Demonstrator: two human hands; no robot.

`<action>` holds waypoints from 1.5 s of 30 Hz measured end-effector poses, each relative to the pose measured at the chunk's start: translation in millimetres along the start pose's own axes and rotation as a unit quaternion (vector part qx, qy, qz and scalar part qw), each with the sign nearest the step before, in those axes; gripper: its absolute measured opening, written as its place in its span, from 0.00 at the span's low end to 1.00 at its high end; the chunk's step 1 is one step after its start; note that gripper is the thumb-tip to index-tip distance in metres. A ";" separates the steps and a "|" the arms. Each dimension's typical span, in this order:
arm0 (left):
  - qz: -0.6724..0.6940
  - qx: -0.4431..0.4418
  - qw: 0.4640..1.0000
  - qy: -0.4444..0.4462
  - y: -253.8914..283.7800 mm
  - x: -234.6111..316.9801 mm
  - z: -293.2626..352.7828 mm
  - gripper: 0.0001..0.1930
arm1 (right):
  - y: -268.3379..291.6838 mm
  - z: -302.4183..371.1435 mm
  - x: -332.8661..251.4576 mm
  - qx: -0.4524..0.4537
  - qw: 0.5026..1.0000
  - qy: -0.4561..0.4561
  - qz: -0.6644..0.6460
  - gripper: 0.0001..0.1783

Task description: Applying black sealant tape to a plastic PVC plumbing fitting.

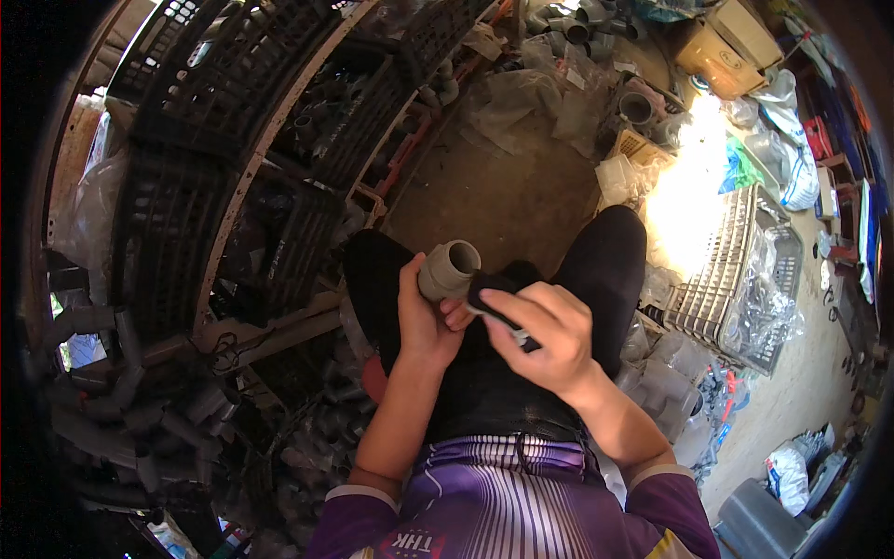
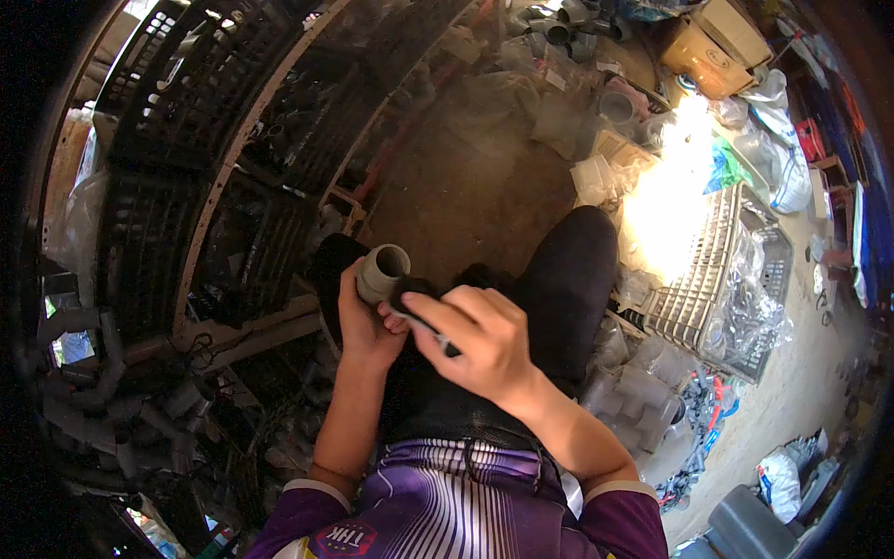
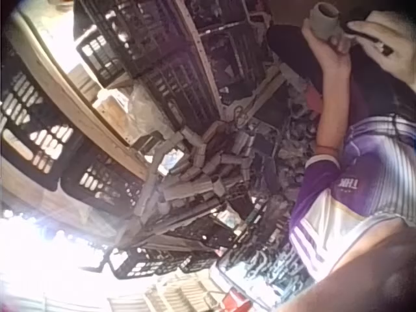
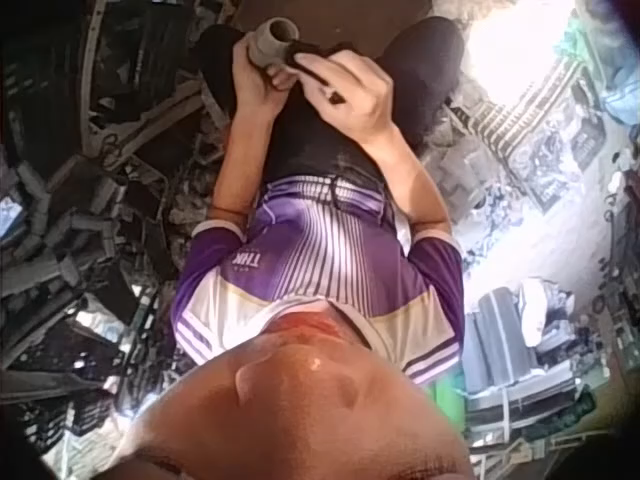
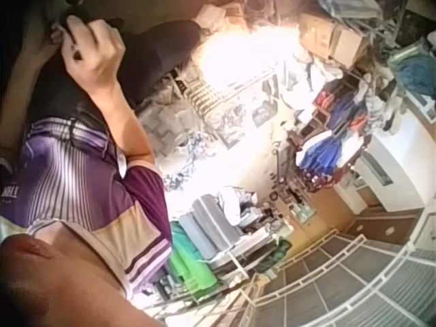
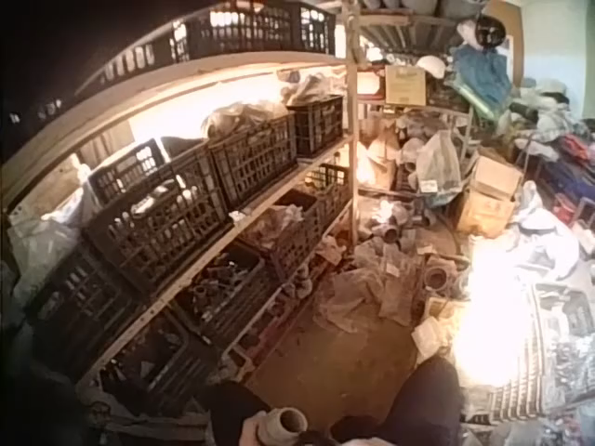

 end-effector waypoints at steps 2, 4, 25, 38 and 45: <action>-0.022 0.152 0.987 -0.052 -12.8 -6.7 0.5 0.17 | -11.1 -4.8 -10.0 0.029 0.998 0.041 0.039 0.20; -0.016 0.129 0.991 -0.033 -2.9 -8.5 -0.7 0.17 | -22.5 -6.4 -10.5 -0.006 0.996 0.030 0.082 0.20; 0.028 0.033 0.995 0.090 17.4 -14.2 1.7 0.20 | -23.8 6.3 25.4 -0.043 0.991 0.110 0.063 0.24; -0.272 0.069 0.956 -0.084 17.2 0.1 1.7 0.14 | 6.1 9.6 23.9 0.027 0.997 -0.006 -0.068 0.21; -0.472 0.158 0.844 -0.198 20.6 2.7 -2.9 0.16 | -31.5 19.3 17.7 -0.065 0.992 -0.026 0.103 0.23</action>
Point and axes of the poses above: each hand's wrist, its own z-axis away from the middle knuckle, its own y-axis out of the back of the hand, x = y × z, the point moved 3 cm from there along -z, towards the middle knuckle, and after that the axes turned 13 degrees about -x, right-handed, at the moved point
